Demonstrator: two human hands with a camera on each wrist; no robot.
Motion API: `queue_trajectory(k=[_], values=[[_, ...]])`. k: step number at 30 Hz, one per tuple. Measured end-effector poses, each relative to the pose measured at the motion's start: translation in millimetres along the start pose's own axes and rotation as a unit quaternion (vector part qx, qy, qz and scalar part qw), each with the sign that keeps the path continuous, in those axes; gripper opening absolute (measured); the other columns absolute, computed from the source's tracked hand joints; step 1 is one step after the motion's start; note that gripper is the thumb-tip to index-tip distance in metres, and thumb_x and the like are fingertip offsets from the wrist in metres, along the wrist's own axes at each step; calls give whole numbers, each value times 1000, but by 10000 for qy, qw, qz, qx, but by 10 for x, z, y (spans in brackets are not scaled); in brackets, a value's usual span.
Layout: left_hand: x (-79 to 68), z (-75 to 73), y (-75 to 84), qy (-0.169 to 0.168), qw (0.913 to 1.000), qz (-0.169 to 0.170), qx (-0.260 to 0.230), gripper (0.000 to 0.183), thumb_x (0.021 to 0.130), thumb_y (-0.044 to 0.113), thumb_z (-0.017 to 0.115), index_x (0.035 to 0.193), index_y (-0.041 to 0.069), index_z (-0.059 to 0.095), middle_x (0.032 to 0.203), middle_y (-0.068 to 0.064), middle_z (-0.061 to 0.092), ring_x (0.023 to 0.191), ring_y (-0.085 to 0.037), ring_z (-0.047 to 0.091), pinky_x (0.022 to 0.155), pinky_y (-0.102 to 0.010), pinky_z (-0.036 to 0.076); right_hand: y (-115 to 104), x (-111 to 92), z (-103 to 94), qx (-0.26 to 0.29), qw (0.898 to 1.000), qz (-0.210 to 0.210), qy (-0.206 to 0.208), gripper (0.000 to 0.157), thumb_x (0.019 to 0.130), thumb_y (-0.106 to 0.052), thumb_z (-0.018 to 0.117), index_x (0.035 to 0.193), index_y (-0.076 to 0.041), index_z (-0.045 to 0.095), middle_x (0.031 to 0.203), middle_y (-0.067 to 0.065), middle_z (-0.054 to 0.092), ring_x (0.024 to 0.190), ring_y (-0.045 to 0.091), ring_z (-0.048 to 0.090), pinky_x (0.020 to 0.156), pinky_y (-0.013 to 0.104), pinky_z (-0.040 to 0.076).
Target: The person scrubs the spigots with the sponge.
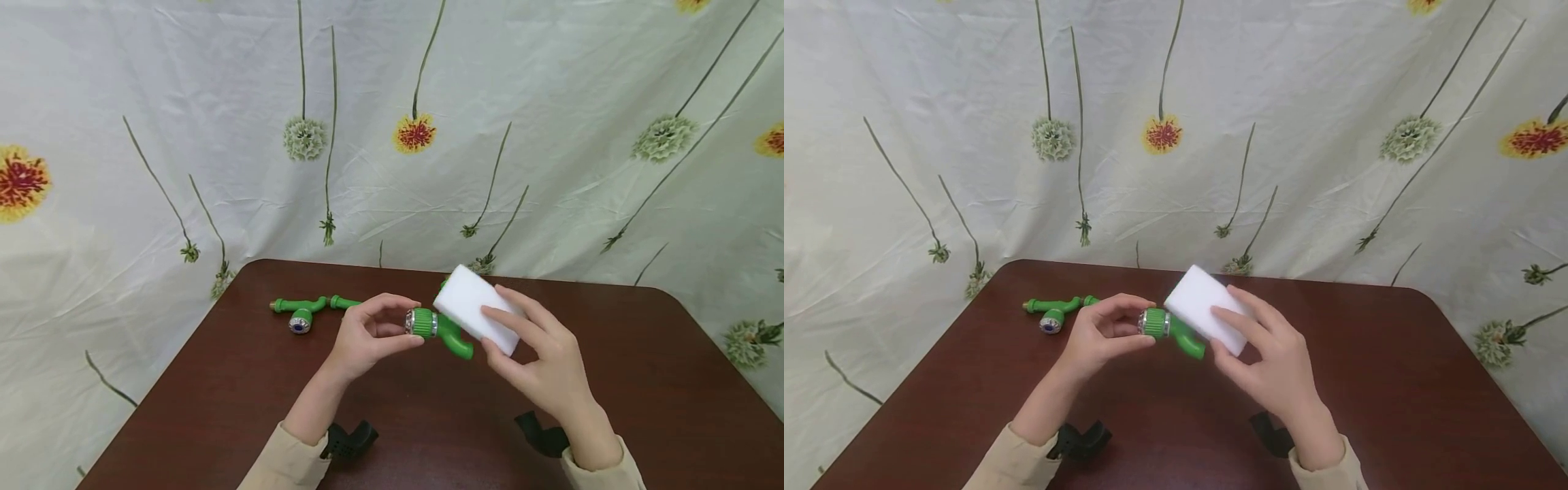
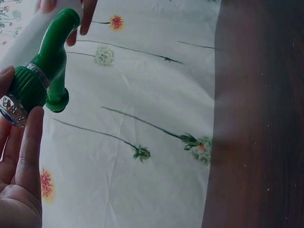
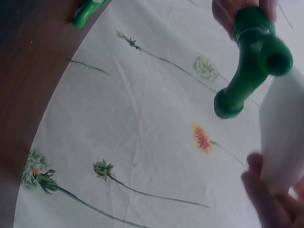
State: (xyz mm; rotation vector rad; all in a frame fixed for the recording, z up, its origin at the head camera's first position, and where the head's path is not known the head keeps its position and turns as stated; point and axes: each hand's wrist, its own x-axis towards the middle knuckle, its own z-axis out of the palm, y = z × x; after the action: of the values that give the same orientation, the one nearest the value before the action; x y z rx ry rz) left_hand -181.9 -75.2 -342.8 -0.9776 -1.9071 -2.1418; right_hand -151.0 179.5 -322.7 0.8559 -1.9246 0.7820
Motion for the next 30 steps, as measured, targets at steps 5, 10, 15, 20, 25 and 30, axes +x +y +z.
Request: queue_trajectory(k=[5,10,15,20,25,30], values=[[1,20,7,-47,10000,0,0,40,70,-11,75,108,-8,61,109,-21,61,73,-28,69,68,-40,57,-30,5,38,180,9969,-631,-428,29,88,-33,57,101,-12,73,116,13,62,90,23,62,60,21,46],[4,5,4,-22,10000,29,79,40,71,-10,75,109,-7,62,106,-20,61,73,-27,69,67,-38,57,47,-11,-7,-396,9987,-232,-231,31,86,-33,55,99,-13,74,116,10,63,92,23,62,59,24,45],[6,-43,15,141,9999,-8,15,42,71,-11,75,110,-7,61,102,-17,63,72,-26,68,68,-35,57,123,-24,-62,-906,9943,480,295,31,81,-31,57,100,-13,74,116,7,64,96,23,62,63,20,44],[9,-79,28,192,9998,0,-17,42,71,-11,75,111,-8,61,101,-15,64,72,-25,68,70,-35,56,94,-5,-78,-331,9986,313,285,30,81,-30,59,99,-11,74,116,10,63,95,23,62,72,11,42],[14,-87,48,194,9998,24,-67,43,71,-10,74,111,-9,60,101,-12,64,73,-23,68,70,-35,56,66,2,-50,-80,9998,-180,-98,30,83,-31,56,96,-10,74,115,13,63,92,22,61,62,16,42],[9,-113,57,213,9996,-9,-167,42,72,-10,74,112,-10,59,102,-9,63,72,-23,68,70,-34,56,159,-38,-40,-500,9987,39,-116,30,82,-30,55,97,-13,74,116,9,63,91,21,62,59,20,42]])
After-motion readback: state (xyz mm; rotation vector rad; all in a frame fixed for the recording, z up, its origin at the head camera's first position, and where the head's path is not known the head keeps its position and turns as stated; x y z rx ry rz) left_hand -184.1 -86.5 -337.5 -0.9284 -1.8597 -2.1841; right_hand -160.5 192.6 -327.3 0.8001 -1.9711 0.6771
